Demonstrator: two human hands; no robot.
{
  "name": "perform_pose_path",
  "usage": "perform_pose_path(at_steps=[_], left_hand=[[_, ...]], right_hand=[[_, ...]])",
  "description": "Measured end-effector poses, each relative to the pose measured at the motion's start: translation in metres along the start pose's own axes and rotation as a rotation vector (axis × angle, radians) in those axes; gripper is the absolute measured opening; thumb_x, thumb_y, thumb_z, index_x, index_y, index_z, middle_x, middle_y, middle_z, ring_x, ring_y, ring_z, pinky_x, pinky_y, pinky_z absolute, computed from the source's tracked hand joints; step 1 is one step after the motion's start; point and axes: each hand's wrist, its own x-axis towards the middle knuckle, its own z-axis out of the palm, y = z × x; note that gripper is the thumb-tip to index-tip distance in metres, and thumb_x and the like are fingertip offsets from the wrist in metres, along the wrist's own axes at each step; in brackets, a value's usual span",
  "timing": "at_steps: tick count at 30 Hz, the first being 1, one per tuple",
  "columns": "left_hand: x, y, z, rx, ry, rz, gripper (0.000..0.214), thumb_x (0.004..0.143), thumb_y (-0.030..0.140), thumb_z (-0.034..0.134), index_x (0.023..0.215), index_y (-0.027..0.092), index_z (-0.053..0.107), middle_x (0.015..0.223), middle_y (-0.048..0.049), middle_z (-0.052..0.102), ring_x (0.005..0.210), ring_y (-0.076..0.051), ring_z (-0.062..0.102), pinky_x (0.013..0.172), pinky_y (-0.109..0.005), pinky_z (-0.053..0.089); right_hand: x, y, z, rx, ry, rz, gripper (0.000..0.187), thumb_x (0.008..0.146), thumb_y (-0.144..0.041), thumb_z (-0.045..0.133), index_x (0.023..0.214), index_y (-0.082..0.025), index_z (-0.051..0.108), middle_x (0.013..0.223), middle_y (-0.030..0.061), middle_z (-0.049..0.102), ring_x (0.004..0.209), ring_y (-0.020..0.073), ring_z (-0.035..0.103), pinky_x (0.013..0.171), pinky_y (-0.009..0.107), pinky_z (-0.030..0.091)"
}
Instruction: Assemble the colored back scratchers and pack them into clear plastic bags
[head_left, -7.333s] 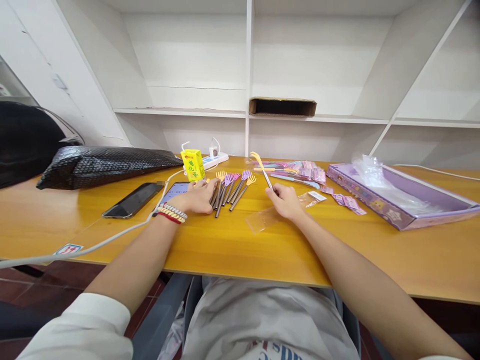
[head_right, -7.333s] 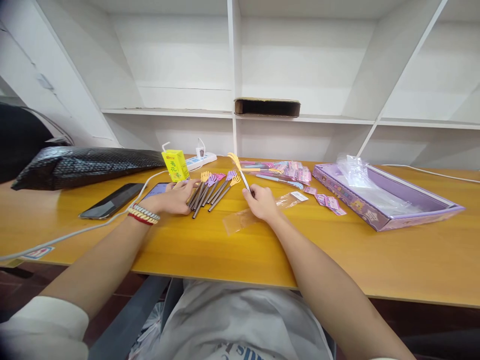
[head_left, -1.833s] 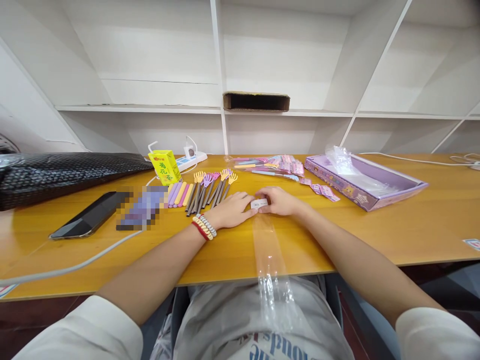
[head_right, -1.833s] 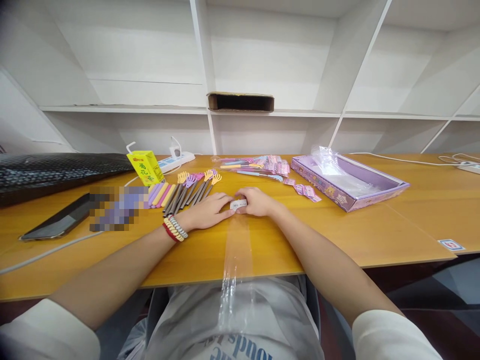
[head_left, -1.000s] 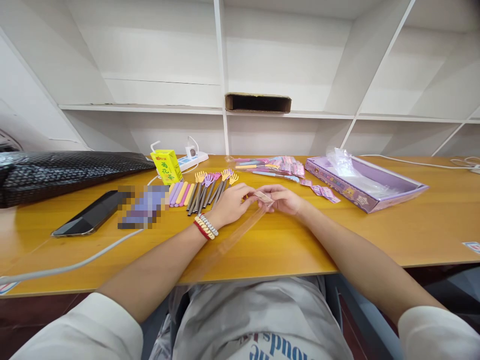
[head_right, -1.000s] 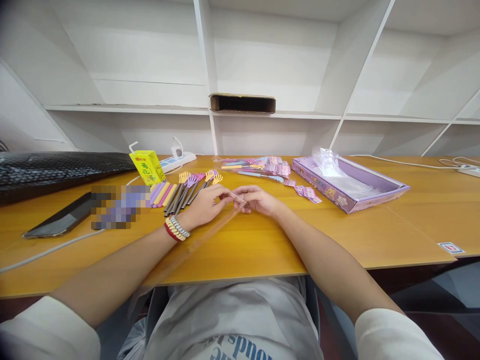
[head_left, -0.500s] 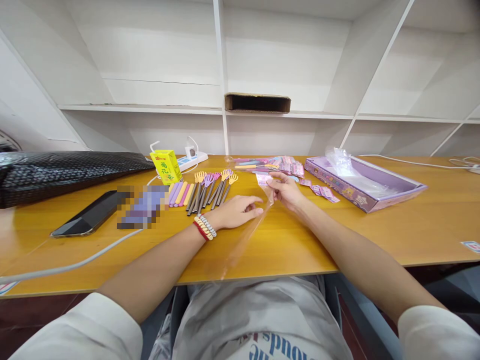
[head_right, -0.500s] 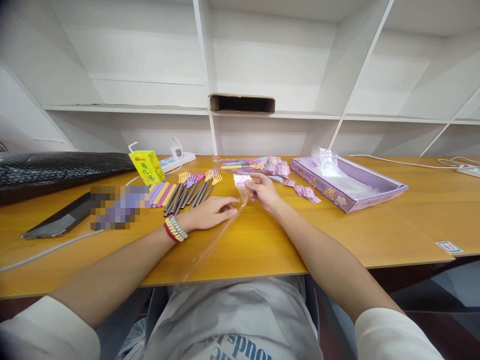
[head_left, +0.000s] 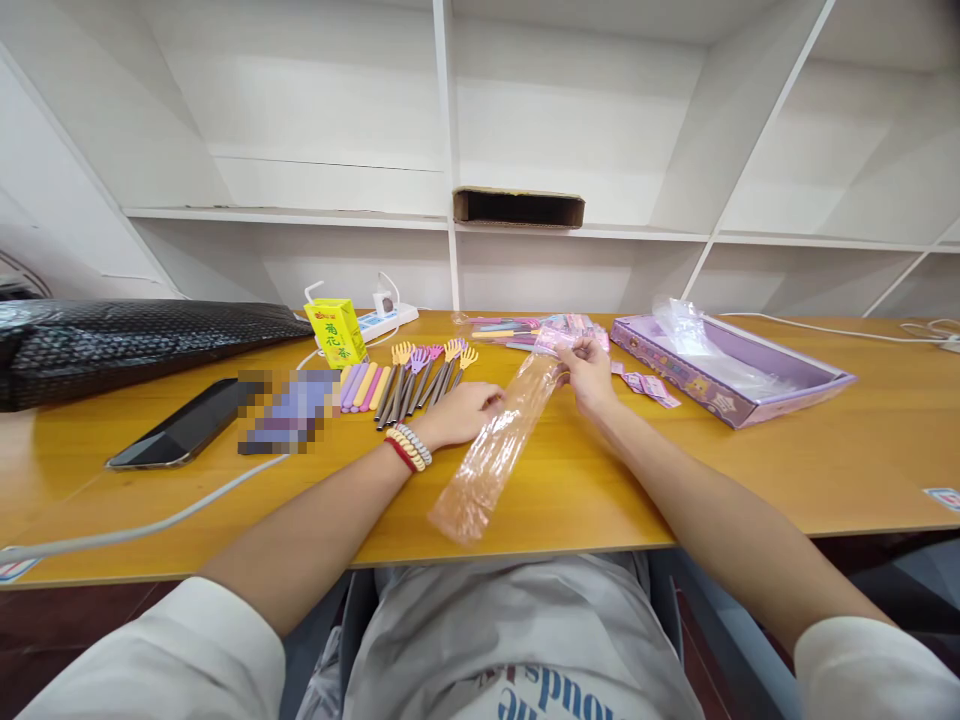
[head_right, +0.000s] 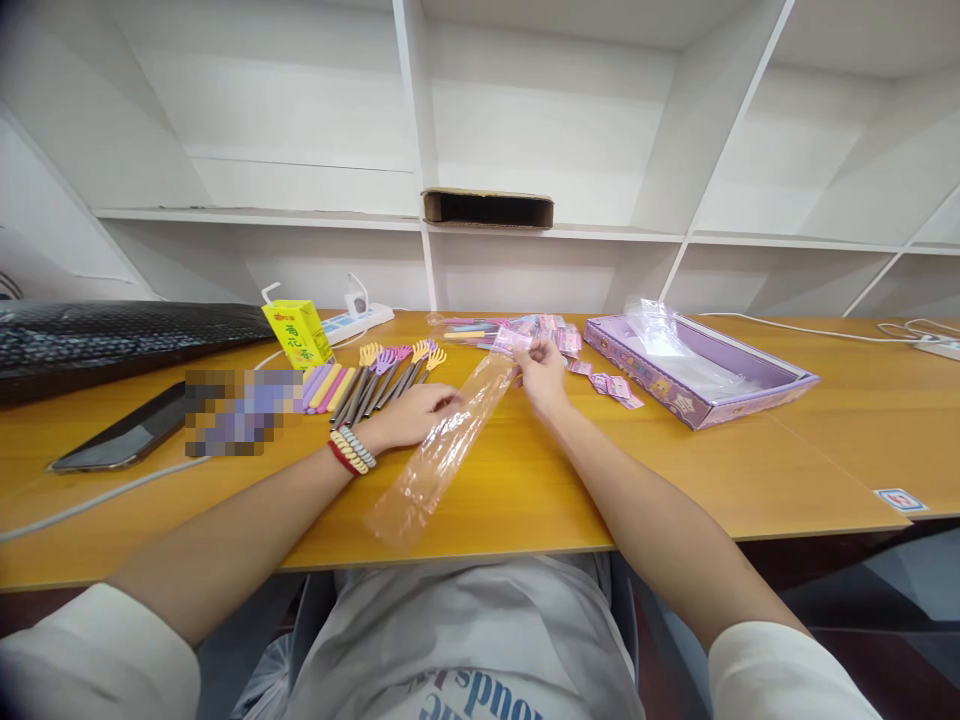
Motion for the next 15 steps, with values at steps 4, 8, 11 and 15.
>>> perform_pose_path(at_steps=[4, 8, 11, 15], left_hand=[[0.004, -0.008, -0.003, -0.373, 0.052, -0.230, 0.046, 0.088, 0.049, 0.031, 0.093, 0.014, 0.061, 0.081, -0.0069, 0.065, 0.072, -0.017, 0.059, 0.069, -0.030, 0.045], [0.001, -0.002, -0.003, -0.656, -0.094, -0.181, 0.048, 0.083, 0.055, 0.041, 0.098, 0.012, 0.057, 0.080, -0.0064, 0.064, 0.069, -0.014, 0.058, 0.066, -0.029, 0.044], [-0.002, 0.004, 0.000, -0.605, -0.209, -0.087, 0.039, 0.067, 0.043, 0.068, 0.091, 0.014, 0.057, 0.079, -0.0025, 0.062, 0.069, -0.012, 0.056, 0.065, -0.026, 0.043], [-0.003, 0.007, 0.002, -0.480, -0.203, -0.070, 0.030, 0.062, 0.036, 0.072, 0.074, 0.014, 0.054, 0.065, 0.0023, 0.055, 0.058, -0.009, 0.048, 0.055, -0.023, 0.039]], right_hand=[[0.006, -0.006, -0.005, 0.012, 0.120, -0.073, 0.037, 0.067, -0.039, 0.063, 0.082, -0.023, 0.033, 0.065, -0.0068, 0.050, 0.049, 0.0089, 0.053, 0.040, 0.020, 0.041], [0.012, -0.011, -0.010, 0.088, 0.223, -0.123, 0.038, 0.068, -0.042, 0.063, 0.082, -0.023, 0.034, 0.062, -0.0080, 0.049, 0.047, 0.0087, 0.054, 0.041, 0.019, 0.040], [0.013, -0.015, -0.011, 0.203, 0.214, -0.113, 0.039, 0.066, -0.044, 0.066, 0.080, -0.023, 0.036, 0.062, -0.0081, 0.050, 0.047, 0.0079, 0.054, 0.042, 0.019, 0.041], [0.008, -0.020, -0.009, 0.295, -0.019, 0.019, 0.037, 0.064, -0.044, 0.070, 0.074, -0.021, 0.042, 0.059, -0.0061, 0.054, 0.047, 0.0081, 0.053, 0.043, 0.020, 0.042]])
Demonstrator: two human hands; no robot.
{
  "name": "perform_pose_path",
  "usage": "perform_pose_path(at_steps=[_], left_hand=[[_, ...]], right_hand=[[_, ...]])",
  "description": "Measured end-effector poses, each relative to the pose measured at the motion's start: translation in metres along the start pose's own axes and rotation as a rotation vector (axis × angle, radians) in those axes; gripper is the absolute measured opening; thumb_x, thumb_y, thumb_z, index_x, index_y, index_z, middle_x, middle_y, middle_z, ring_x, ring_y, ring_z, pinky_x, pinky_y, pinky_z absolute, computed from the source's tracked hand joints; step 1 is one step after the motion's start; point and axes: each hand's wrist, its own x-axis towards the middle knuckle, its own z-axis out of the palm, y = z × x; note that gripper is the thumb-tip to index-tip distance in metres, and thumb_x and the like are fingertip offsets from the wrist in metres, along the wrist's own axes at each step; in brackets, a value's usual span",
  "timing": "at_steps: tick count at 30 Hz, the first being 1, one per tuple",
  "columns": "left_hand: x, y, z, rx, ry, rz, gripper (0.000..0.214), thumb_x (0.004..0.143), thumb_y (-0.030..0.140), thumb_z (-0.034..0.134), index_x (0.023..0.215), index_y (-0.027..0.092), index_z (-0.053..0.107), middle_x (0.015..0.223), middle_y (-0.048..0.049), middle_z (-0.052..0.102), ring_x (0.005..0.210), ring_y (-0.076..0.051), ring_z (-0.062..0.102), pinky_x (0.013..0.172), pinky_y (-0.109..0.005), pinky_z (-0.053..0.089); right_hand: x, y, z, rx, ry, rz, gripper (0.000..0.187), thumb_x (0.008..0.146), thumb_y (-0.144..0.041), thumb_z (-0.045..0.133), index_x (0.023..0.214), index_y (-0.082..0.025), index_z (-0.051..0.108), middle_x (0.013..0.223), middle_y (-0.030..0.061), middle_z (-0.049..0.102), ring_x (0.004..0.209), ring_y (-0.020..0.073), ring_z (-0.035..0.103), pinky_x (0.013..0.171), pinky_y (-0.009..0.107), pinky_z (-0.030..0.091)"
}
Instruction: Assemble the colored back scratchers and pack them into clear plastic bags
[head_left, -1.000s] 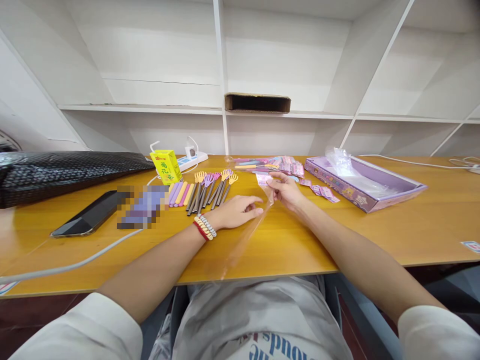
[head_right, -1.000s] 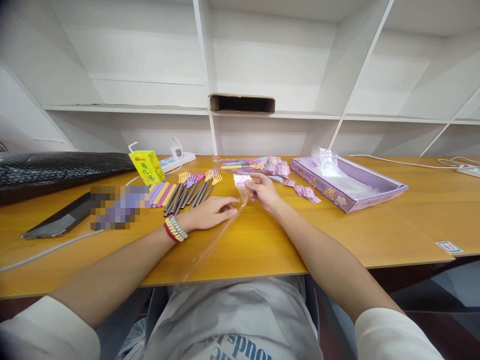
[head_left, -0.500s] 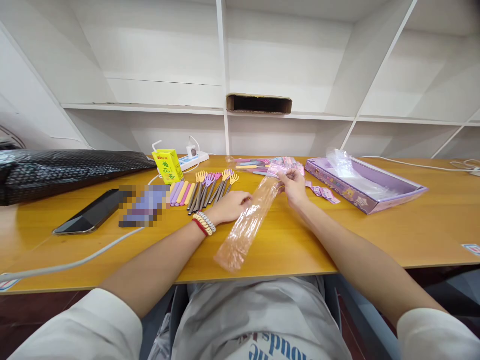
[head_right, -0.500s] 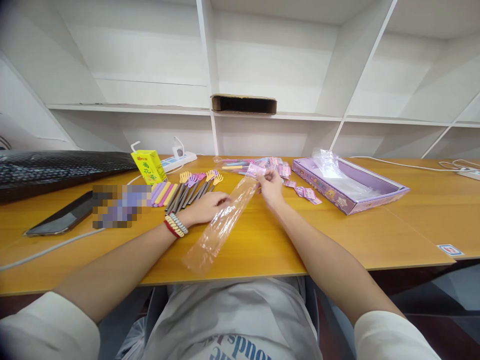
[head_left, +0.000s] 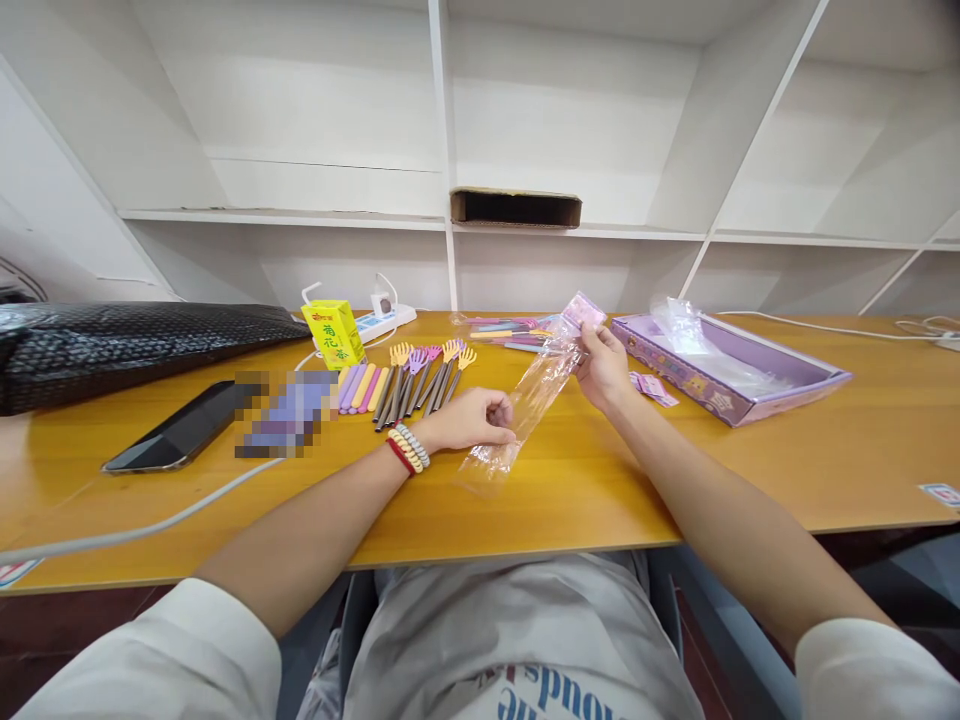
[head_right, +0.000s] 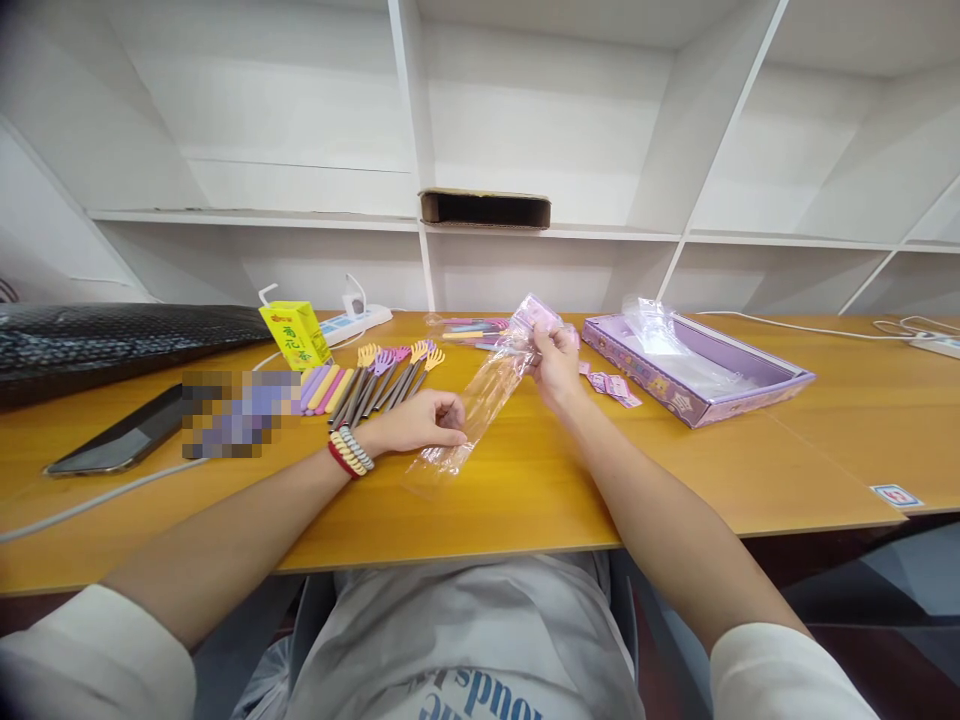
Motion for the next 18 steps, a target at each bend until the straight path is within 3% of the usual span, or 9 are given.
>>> perform_pose_path(at_steps=[4, 7, 10, 14, 16, 18], left_hand=[[-0.002, 0.004, -0.004, 0.012, -0.155, 0.033, 0.031, 0.062, 0.040, 0.071, 0.071, 0.014, 0.057, 0.063, 0.0025, 0.054, 0.058, -0.010, 0.047, 0.055, -0.023, 0.036], [-0.003, 0.008, -0.005, -0.076, -0.256, 0.049, 0.033, 0.074, 0.047, 0.060, 0.073, 0.013, 0.060, 0.068, -0.0007, 0.058, 0.064, -0.012, 0.051, 0.062, -0.025, 0.039], [-0.002, 0.009, -0.003, -0.170, -0.212, 0.055, 0.038, 0.084, 0.049, 0.045, 0.076, 0.014, 0.057, 0.073, -0.0034, 0.060, 0.068, -0.013, 0.053, 0.068, -0.027, 0.041], [0.004, 0.003, 0.002, -0.137, -0.092, -0.001, 0.042, 0.086, 0.052, 0.038, 0.079, 0.014, 0.055, 0.069, -0.0033, 0.058, 0.063, -0.012, 0.052, 0.064, -0.027, 0.042], [0.005, 0.001, 0.003, -0.082, -0.047, -0.025, 0.042, 0.084, 0.052, 0.042, 0.075, 0.013, 0.055, 0.068, -0.0030, 0.058, 0.062, -0.012, 0.052, 0.064, -0.027, 0.042], [0.005, 0.001, 0.002, -0.039, -0.027, -0.050, 0.040, 0.081, 0.052, 0.047, 0.073, 0.014, 0.055, 0.068, -0.0029, 0.059, 0.063, -0.013, 0.053, 0.065, -0.027, 0.043]], right_hand=[[-0.006, 0.002, 0.002, -0.024, -0.141, 0.105, 0.035, 0.061, -0.039, 0.074, 0.075, -0.019, 0.049, 0.061, -0.0043, 0.057, 0.047, 0.0086, 0.053, 0.042, 0.021, 0.043], [-0.010, 0.007, 0.000, -0.133, -0.279, 0.182, 0.033, 0.062, -0.037, 0.074, 0.080, -0.018, 0.055, 0.064, -0.0019, 0.060, 0.049, 0.0094, 0.055, 0.043, 0.021, 0.043], [-0.015, 0.014, 0.000, -0.285, -0.473, 0.253, 0.034, 0.063, -0.036, 0.073, 0.087, -0.016, 0.058, 0.068, 0.0005, 0.062, 0.051, 0.0098, 0.055, 0.043, 0.021, 0.043], [-0.023, 0.023, 0.002, -0.504, -0.749, 0.315, 0.034, 0.065, -0.038, 0.071, 0.084, -0.014, 0.056, 0.066, 0.0013, 0.061, 0.050, 0.0102, 0.054, 0.043, 0.021, 0.041], [-0.026, 0.026, 0.004, -0.611, -0.835, 0.278, 0.033, 0.067, -0.039, 0.068, 0.084, -0.014, 0.055, 0.065, 0.0007, 0.059, 0.052, 0.0103, 0.054, 0.044, 0.021, 0.039], [-0.028, 0.028, 0.004, -0.723, -0.828, 0.129, 0.033, 0.067, -0.038, 0.068, 0.086, -0.014, 0.054, 0.068, 0.0003, 0.059, 0.056, 0.0100, 0.053, 0.049, 0.021, 0.040]])
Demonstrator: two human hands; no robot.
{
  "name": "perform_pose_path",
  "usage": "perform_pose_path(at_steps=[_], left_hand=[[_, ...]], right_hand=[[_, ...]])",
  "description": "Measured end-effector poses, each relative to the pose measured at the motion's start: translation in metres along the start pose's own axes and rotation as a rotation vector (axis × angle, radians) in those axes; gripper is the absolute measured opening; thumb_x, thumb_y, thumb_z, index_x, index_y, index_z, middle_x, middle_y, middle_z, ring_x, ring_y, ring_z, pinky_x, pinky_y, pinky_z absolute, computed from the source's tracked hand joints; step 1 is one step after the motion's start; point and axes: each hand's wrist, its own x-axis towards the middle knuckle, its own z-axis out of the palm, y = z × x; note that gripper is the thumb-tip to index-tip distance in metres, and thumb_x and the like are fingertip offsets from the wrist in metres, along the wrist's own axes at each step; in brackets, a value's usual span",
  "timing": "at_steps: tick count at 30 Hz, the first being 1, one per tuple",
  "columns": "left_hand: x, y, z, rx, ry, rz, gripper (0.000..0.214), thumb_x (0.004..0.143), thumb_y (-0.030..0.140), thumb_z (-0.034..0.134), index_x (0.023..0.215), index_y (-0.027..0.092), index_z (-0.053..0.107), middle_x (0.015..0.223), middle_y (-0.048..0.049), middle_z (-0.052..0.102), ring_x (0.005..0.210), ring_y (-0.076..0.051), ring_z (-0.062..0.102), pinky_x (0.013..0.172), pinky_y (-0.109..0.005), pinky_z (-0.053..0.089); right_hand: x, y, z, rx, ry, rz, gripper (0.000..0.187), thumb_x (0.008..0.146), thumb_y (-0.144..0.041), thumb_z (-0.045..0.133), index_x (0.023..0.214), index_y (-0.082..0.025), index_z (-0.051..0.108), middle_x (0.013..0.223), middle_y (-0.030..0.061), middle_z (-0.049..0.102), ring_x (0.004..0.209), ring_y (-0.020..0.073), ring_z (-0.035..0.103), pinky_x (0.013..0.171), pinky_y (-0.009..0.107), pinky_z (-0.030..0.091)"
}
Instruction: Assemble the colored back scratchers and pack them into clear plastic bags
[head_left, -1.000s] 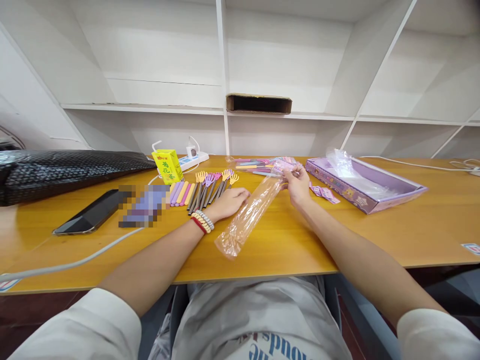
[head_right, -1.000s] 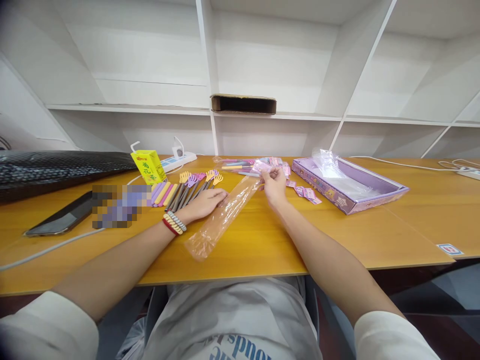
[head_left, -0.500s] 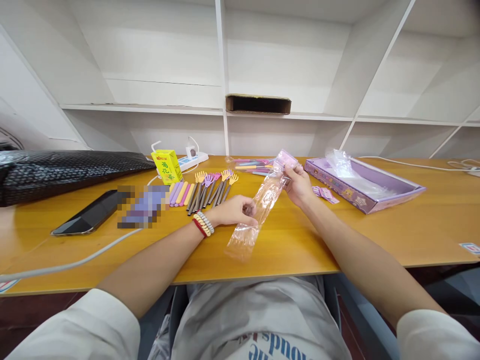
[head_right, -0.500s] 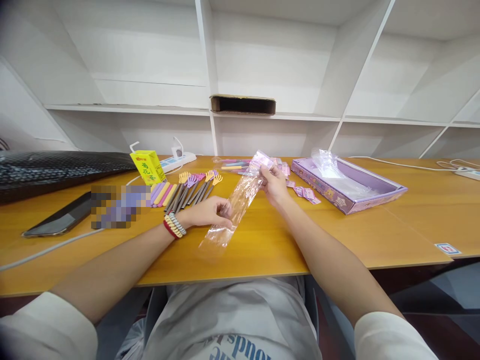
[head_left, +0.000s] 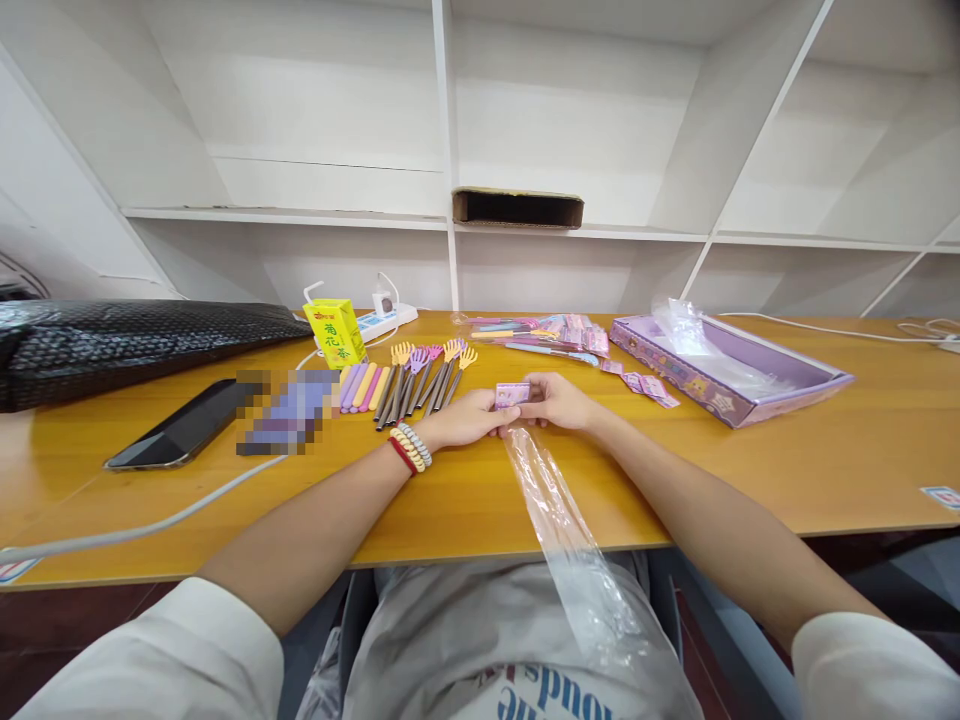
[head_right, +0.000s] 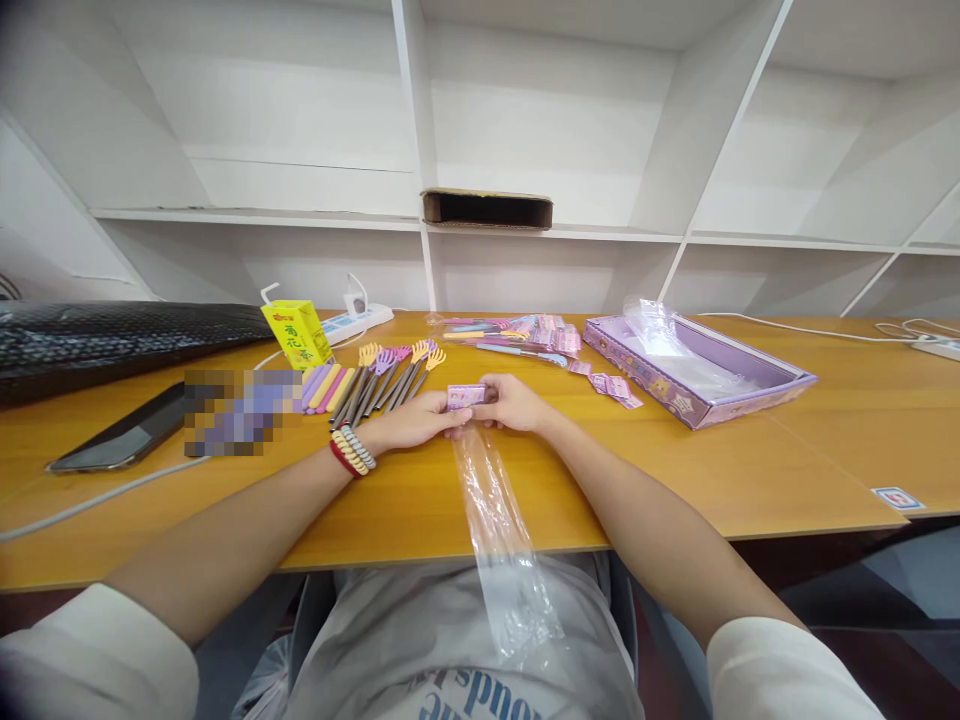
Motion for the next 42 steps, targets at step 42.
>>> perform_pose_path(at_steps=[42], left_hand=[[0.005, -0.004, -0.006, 0.127, 0.173, -0.010, 0.038, 0.083, 0.045, 0.039, 0.074, 0.014, 0.060, 0.074, -0.0017, 0.058, 0.070, -0.015, 0.050, 0.069, -0.027, 0.039]], right_hand=[[-0.008, -0.015, -0.001, -0.270, -0.007, -0.303, 0.010, 0.074, -0.025, 0.062, 0.079, -0.017, 0.066, 0.100, 0.0060, 0.056, 0.085, 0.0143, 0.054, 0.068, 0.025, 0.042]])
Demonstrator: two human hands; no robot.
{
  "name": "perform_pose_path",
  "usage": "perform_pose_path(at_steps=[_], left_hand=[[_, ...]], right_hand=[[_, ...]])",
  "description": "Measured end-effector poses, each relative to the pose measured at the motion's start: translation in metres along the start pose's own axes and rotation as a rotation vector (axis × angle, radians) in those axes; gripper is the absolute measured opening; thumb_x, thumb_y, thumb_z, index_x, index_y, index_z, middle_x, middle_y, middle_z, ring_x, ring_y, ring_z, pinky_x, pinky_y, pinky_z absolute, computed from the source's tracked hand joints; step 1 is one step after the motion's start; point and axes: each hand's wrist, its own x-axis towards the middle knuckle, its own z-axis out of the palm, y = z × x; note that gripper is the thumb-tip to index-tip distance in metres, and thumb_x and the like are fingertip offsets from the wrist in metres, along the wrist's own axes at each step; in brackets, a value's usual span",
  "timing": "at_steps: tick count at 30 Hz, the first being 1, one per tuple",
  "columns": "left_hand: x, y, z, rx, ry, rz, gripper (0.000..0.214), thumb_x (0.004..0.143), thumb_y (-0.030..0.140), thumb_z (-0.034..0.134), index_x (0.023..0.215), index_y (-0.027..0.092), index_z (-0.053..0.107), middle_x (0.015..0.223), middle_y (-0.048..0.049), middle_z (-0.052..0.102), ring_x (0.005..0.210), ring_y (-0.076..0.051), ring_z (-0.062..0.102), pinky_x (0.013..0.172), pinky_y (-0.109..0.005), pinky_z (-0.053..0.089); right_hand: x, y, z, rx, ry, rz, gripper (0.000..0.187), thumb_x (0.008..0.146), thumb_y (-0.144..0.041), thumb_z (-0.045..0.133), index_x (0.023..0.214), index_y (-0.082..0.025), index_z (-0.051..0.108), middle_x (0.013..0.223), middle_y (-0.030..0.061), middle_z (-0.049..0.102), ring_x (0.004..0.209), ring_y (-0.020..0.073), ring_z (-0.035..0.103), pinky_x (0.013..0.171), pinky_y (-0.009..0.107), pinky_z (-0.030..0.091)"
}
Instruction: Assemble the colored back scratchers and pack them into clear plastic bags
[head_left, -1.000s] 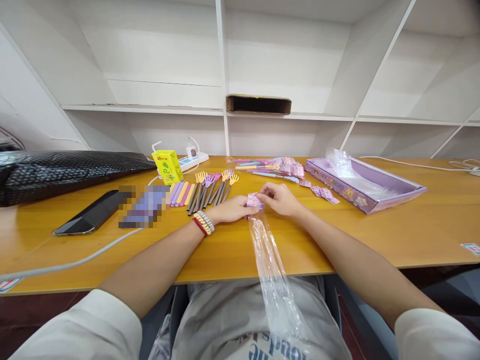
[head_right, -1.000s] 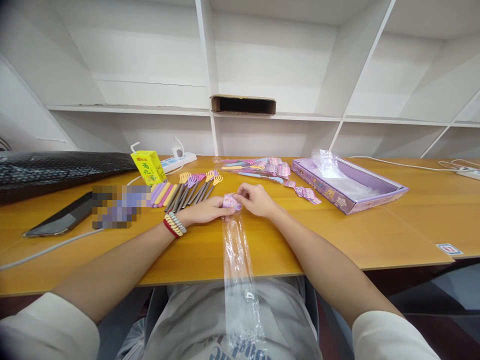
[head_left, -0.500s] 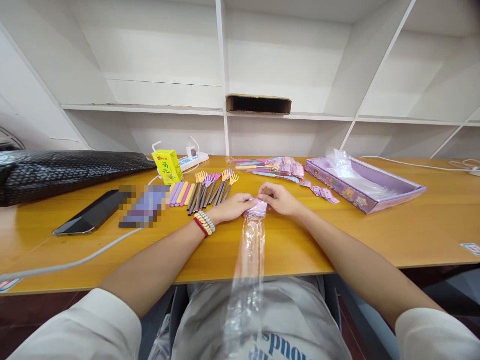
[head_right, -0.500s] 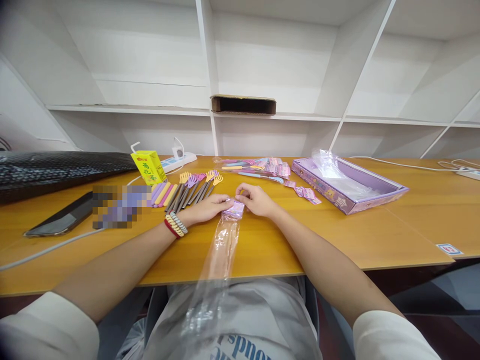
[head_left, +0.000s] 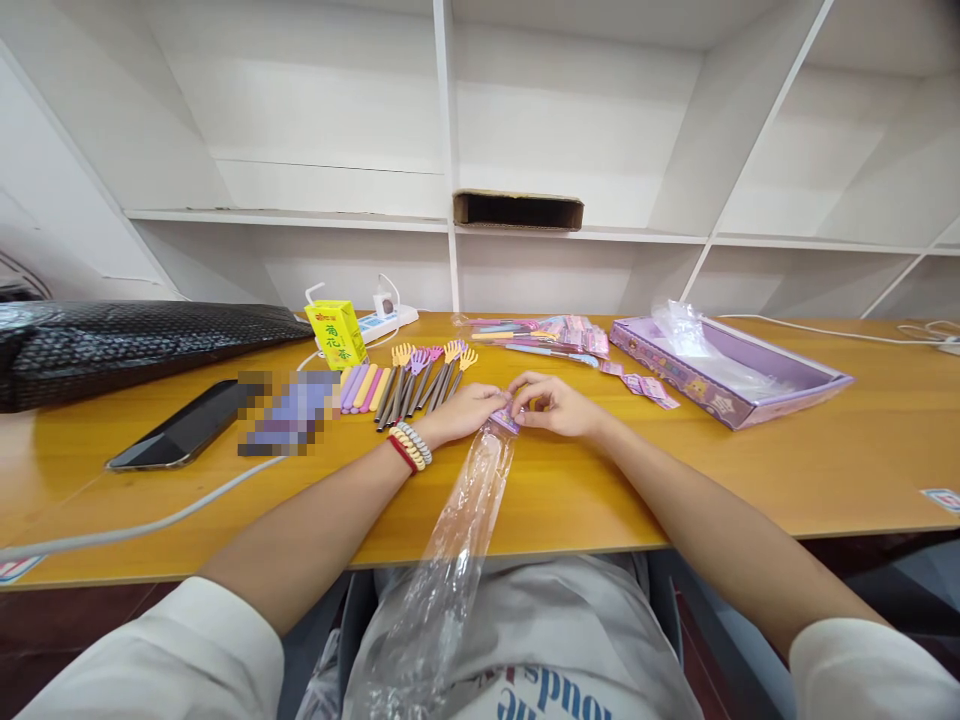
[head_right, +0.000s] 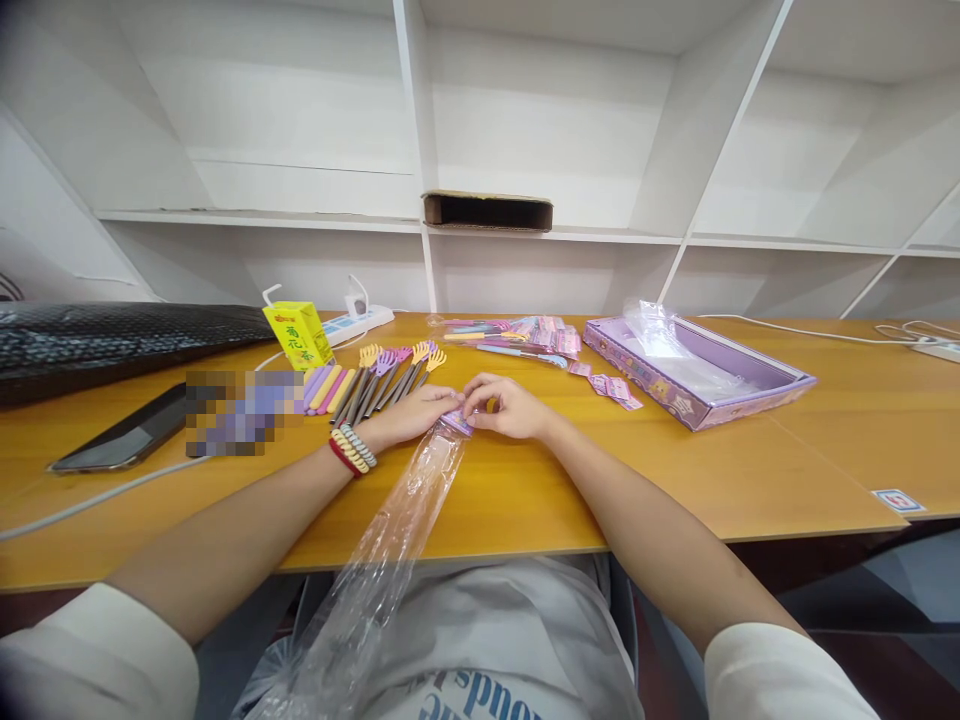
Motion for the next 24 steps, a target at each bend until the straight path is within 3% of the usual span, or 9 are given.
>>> perform_pose_path(at_steps=[9, 16, 20, 24], left_hand=[[-0.002, -0.001, 0.002, 0.067, -0.004, -0.006, 0.040, 0.083, 0.050, 0.040, 0.071, 0.015, 0.057, 0.069, -0.0011, 0.056, 0.064, -0.014, 0.049, 0.061, -0.025, 0.038], [-0.003, 0.001, 0.002, 0.087, -0.010, -0.004, 0.040, 0.083, 0.050, 0.040, 0.069, 0.015, 0.054, 0.065, 0.0000, 0.052, 0.061, -0.013, 0.046, 0.057, -0.025, 0.035], [-0.002, 0.002, 0.001, 0.096, -0.014, 0.013, 0.040, 0.084, 0.049, 0.040, 0.067, 0.015, 0.052, 0.065, 0.0002, 0.051, 0.061, -0.013, 0.045, 0.057, -0.025, 0.034], [-0.003, 0.003, 0.001, 0.094, -0.007, 0.008, 0.040, 0.083, 0.051, 0.041, 0.067, 0.015, 0.052, 0.065, 0.0000, 0.051, 0.061, -0.013, 0.045, 0.057, -0.025, 0.034]], right_hand=[[0.002, 0.011, 0.001, -0.247, 0.108, 0.013, 0.014, 0.077, -0.025, 0.058, 0.087, -0.018, 0.064, 0.089, 0.0054, 0.057, 0.072, 0.0129, 0.053, 0.067, 0.027, 0.043], [0.001, 0.013, 0.003, -0.223, 0.182, 0.053, 0.018, 0.077, -0.015, 0.048, 0.095, -0.018, 0.051, 0.088, 0.0033, 0.057, 0.067, 0.0119, 0.051, 0.063, 0.026, 0.041], [0.000, 0.011, 0.002, -0.208, 0.219, -0.015, 0.018, 0.074, -0.008, 0.044, 0.086, -0.018, 0.051, 0.090, 0.0047, 0.057, 0.079, 0.0144, 0.052, 0.066, 0.026, 0.041], [0.001, 0.008, 0.001, -0.210, 0.136, -0.051, 0.014, 0.072, -0.008, 0.048, 0.075, -0.017, 0.058, 0.095, 0.0062, 0.056, 0.082, 0.0148, 0.053, 0.068, 0.026, 0.042]])
